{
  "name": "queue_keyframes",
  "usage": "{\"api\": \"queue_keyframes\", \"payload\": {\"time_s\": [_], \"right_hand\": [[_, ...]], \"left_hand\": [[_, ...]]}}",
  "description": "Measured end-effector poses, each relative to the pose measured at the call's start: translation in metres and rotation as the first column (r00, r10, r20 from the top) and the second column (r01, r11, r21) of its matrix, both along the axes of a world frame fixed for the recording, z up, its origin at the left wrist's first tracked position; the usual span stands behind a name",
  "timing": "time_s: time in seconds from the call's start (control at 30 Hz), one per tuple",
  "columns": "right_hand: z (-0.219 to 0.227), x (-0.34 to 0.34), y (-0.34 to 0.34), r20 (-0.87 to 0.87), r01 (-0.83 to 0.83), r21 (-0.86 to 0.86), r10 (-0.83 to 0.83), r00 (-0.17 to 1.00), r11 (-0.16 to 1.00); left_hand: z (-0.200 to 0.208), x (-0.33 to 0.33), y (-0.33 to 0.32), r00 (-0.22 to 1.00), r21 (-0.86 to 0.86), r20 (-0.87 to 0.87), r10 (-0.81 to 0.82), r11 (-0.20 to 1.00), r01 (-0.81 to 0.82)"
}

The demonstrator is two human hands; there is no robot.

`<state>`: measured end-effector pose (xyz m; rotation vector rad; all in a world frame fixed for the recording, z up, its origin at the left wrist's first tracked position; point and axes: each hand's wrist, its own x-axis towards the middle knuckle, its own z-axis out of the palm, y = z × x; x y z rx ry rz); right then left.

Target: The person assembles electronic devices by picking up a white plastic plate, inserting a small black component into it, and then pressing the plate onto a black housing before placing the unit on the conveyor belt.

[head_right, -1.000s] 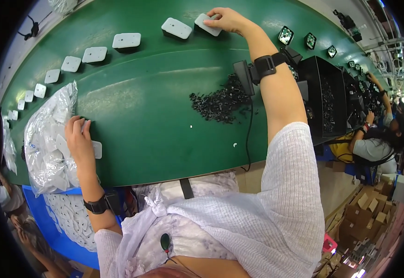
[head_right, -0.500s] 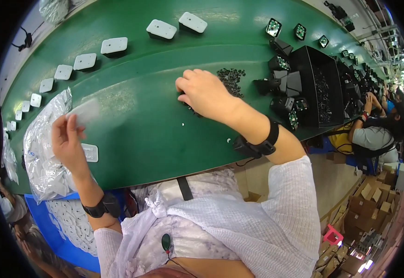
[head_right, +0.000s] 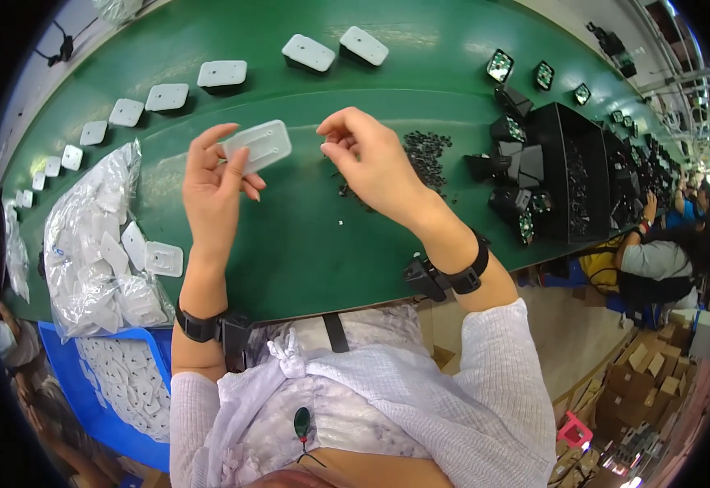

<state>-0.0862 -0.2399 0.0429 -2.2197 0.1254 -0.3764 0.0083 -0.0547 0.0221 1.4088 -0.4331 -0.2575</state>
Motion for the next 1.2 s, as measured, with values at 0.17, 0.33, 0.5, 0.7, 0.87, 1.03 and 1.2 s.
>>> {"api": "queue_keyframes", "payload": {"time_s": [0.17,0.33,0.5,0.7,0.87,1.03,1.2], "right_hand": [[0.0,0.01,0.011,-0.059,0.033,0.694,0.012,0.998,0.72],[-0.016,0.016,0.015,-0.056,0.077,0.645,-0.053,0.997,0.761],[-0.023,0.015,0.012,-0.018,0.1,0.187,-0.099,0.995,0.977],[-0.024,0.012,0.009,-0.115,0.122,0.499,-0.074,0.991,0.858],[-0.025,0.013,0.012,-0.034,0.085,0.637,-0.082,0.996,0.766],[-0.015,0.009,0.012,-0.052,0.06,0.7,-0.033,0.998,0.711],[-0.015,0.009,0.018,-0.007,0.02,0.781,-0.023,1.0,0.624]], "left_hand": [[-0.004,-0.006,-0.001,0.995,0.104,0.092,-0.026,0.994,0.017],[-0.008,-0.006,-0.002,0.982,0.168,0.183,-0.044,0.986,0.013],[-0.006,-0.003,-0.001,0.955,0.214,0.295,0.008,0.974,-0.074],[-0.006,-0.004,-0.001,0.949,0.223,0.315,-0.014,0.973,-0.059],[-0.008,-0.006,-0.004,0.942,0.214,0.333,-0.026,0.976,-0.048],[-0.007,-0.009,-0.004,0.943,0.198,0.331,-0.027,0.979,-0.042],[-0.008,-0.012,-0.005,0.941,0.192,0.336,-0.05,0.981,-0.017]]}}
